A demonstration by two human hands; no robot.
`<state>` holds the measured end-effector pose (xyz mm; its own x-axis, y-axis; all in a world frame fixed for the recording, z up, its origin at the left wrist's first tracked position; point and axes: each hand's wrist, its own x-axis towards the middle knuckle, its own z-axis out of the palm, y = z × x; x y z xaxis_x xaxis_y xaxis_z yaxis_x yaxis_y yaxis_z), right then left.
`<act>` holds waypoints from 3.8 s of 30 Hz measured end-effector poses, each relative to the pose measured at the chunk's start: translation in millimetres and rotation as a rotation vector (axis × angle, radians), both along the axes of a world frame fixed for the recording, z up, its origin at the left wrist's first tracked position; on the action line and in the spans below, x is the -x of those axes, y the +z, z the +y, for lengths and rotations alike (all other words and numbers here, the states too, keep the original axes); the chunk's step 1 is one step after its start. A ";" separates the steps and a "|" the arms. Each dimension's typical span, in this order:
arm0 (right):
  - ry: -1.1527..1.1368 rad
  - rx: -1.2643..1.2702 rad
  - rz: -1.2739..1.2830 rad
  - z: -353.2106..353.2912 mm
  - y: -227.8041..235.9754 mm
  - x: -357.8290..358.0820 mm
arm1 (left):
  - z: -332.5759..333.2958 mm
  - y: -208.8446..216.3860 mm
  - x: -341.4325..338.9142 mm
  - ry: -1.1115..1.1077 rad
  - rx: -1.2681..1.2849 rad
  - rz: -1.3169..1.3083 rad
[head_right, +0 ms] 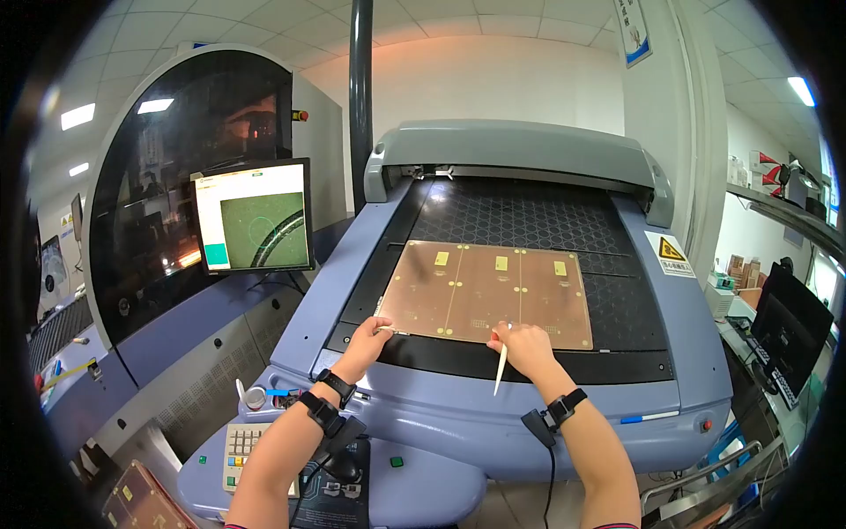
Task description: The operator inspects circuit board panels using an automated machine and a manual marking tool.
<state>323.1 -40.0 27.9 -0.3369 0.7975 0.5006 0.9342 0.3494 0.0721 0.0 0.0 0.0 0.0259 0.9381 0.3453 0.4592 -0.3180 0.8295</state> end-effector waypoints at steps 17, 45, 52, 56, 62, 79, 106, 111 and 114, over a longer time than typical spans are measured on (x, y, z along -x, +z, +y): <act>0.429 -0.223 0.041 -74.3 -30.6 39.4 | -283.9 -22.8 224.6 0.103 -0.018 -0.659; 0.493 0.622 0.964 -238.8 -109.3 178.7 | -362.4 -123.7 280.9 0.905 0.077 0.560; 0.501 0.647 1.006 -236.7 -110.8 182.9 | -360.9 -128.5 289.2 0.882 0.170 0.672; 0.508 0.604 0.948 -232.3 -118.7 181.2 | -361.9 -129.4 286.9 0.924 0.080 0.571; 0.492 0.765 1.202 -220.2 -149.9 161.4 | -364.2 -119.6 279.3 0.934 0.098 0.496; -0.105 -0.187 -0.301 -24.3 -13.4 -15.8 | -372.0 -126.9 296.8 0.661 -0.193 0.160; -0.105 -0.388 -0.367 -225.2 21.0 -1.7 | -140.8 -25.6 49.3 -0.591 0.596 -1.095; -0.078 -0.415 -0.396 -279.4 -11.1 4.4 | -143.5 -35.4 44.8 -0.372 0.651 -0.917; -0.147 -0.204 -0.313 -309.0 -13.7 7.7 | -159.5 -34.7 44.6 -0.531 0.494 -0.862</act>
